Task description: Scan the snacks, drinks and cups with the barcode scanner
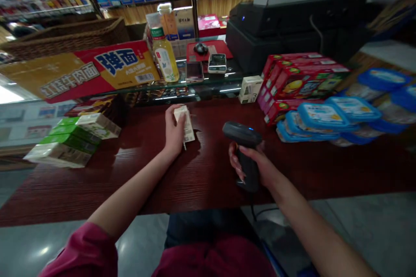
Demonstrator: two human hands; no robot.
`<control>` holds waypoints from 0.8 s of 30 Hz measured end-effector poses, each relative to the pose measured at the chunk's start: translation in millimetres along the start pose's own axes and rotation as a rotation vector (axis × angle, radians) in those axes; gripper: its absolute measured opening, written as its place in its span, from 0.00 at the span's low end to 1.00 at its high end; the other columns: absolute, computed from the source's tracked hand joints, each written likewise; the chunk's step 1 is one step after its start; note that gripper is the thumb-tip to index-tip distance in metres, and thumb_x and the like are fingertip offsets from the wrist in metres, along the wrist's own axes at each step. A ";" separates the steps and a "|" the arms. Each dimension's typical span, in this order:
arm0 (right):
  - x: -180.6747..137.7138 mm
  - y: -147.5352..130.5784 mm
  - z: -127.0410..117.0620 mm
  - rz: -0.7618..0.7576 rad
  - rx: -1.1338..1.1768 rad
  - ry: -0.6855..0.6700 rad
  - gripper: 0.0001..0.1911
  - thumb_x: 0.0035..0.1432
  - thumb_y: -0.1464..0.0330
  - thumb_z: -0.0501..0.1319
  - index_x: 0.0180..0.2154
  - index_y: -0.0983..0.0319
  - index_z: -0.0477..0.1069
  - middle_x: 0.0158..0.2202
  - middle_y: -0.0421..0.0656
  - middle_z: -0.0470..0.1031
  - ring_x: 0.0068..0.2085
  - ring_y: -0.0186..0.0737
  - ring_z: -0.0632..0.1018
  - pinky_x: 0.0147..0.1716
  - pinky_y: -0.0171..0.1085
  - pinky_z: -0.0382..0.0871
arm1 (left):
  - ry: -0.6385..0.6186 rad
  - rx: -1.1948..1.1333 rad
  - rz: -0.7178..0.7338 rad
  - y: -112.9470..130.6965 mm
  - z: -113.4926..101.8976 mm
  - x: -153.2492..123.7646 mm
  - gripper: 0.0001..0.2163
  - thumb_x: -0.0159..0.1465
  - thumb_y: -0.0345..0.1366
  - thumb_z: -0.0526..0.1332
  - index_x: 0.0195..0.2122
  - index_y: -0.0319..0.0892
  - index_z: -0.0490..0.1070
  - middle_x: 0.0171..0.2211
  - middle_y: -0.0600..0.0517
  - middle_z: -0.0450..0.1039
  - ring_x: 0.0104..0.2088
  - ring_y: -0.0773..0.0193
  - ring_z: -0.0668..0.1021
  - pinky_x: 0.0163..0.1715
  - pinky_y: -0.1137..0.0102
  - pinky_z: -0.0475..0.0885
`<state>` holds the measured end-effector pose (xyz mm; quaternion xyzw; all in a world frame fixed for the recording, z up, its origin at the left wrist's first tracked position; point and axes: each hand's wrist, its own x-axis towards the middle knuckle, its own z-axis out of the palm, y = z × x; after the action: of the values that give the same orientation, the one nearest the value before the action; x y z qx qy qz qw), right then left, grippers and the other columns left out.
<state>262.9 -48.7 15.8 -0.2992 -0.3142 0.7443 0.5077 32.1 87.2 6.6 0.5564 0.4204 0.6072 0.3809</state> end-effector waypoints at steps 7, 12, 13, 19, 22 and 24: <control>-34.0 -28.5 -31.9 -0.054 0.004 0.170 0.19 0.51 0.56 0.75 0.35 0.63 0.77 0.26 0.37 0.69 0.20 0.30 0.69 0.13 0.28 0.68 | -0.118 0.237 0.330 -34.4 85.1 7.9 0.36 0.63 0.55 0.67 0.66 0.49 0.54 0.65 0.41 0.56 0.67 0.47 0.63 0.70 0.50 0.55; -33.5 -35.8 -44.5 -0.012 0.011 0.169 0.20 0.51 0.55 0.75 0.35 0.63 0.75 0.25 0.37 0.68 0.20 0.30 0.68 0.13 0.29 0.67 | -0.446 0.134 0.238 -29.0 88.9 7.2 0.41 0.63 0.50 0.69 0.71 0.52 0.47 0.67 0.41 0.61 0.66 0.48 0.69 0.66 0.50 0.63; -31.7 -36.7 -45.9 0.003 0.012 0.159 0.21 0.51 0.54 0.75 0.35 0.64 0.75 0.25 0.37 0.68 0.20 0.30 0.68 0.13 0.29 0.67 | -0.459 0.126 0.189 -25.9 89.3 7.9 0.38 0.62 0.48 0.70 0.69 0.50 0.52 0.64 0.42 0.66 0.62 0.49 0.73 0.63 0.52 0.67; -25.3 -37.1 -49.8 0.033 0.016 0.101 0.21 0.53 0.54 0.73 0.35 0.64 0.75 0.26 0.37 0.68 0.21 0.30 0.68 0.14 0.28 0.64 | -0.410 0.249 0.036 -16.0 131.8 20.9 0.19 0.56 0.41 0.75 0.44 0.44 0.71 0.44 0.49 0.80 0.44 0.56 0.81 0.48 0.62 0.74; -26.4 -33.9 -53.5 0.030 0.052 0.130 0.21 0.53 0.53 0.73 0.36 0.63 0.75 0.26 0.37 0.67 0.20 0.30 0.67 0.14 0.28 0.63 | -0.406 0.419 0.122 -19.3 165.7 29.8 0.17 0.58 0.43 0.75 0.41 0.43 0.71 0.41 0.48 0.79 0.42 0.55 0.80 0.45 0.64 0.73; -27.6 -32.4 -55.9 0.024 0.064 0.144 0.20 0.53 0.54 0.73 0.37 0.63 0.75 0.26 0.37 0.68 0.20 0.30 0.67 0.13 0.29 0.63 | -0.394 0.613 0.240 -22.7 183.0 36.1 0.16 0.61 0.47 0.73 0.39 0.42 0.72 0.42 0.44 0.78 0.45 0.50 0.78 0.47 0.61 0.72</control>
<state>332.4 -56.3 9.4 -0.3392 -0.2494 0.7367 0.5292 211.0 144.8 3.2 0.7958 0.4329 0.3752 0.1965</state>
